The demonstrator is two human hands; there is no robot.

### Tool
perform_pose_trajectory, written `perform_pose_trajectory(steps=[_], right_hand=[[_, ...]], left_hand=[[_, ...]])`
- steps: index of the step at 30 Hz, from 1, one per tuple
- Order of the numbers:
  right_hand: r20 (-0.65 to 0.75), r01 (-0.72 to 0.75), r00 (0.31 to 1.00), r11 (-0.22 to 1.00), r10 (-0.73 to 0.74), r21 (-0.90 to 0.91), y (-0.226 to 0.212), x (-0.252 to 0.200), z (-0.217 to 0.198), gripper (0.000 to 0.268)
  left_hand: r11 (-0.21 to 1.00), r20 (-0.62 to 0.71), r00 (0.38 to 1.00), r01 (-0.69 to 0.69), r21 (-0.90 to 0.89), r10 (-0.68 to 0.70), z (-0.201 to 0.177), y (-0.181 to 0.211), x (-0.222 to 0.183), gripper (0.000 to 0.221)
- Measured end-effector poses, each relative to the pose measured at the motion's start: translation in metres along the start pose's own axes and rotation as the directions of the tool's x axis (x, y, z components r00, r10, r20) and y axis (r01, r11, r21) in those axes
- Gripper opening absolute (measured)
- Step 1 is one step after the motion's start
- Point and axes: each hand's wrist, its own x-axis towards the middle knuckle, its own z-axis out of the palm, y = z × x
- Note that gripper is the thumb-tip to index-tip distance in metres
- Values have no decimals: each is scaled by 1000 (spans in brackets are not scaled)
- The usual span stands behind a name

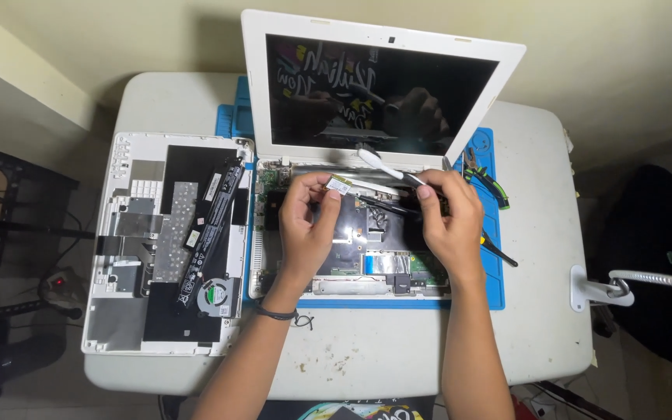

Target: Disassembling a laptop to access internal components, removing screws, and cleaning parts with a brush.

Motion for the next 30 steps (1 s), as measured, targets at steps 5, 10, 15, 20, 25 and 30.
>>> perform_pose_trajectory(steps=[5, 10, 15, 20, 25, 30], right_hand=[[74, 46, 996, 996, -51, 72, -21, 0, 9, 14], [72, 101, 993, 989, -94, -106, -18, 2, -3, 11], [46, 86, 996, 992, -82, -92, -31, 2, 12, 8], [41, 87, 996, 989, -83, -120, -22, 0, 1, 8], [44, 78, 996, 988, -72, -130, -23, -1, 9, 6], [4, 73, 997, 982, -73, -174, -20, 0, 6, 7]], left_hand=[[1000, -12, 1000, 4, -9, -4, 2, 5, 2, 16], [999, -25, 999, 18, -31, -19, -2, -4, 1, 16], [1000, 9, 1000, -11, 12, 11, 4, -5, -2, 15], [1000, -7, 1000, 1, -13, -1, 1, -4, 1, 13], [1000, 14, 1000, -24, 7, 23, 5, -5, -2, 13], [1000, -42, 999, 3, -21, -4, -1, -6, 1, 12]])
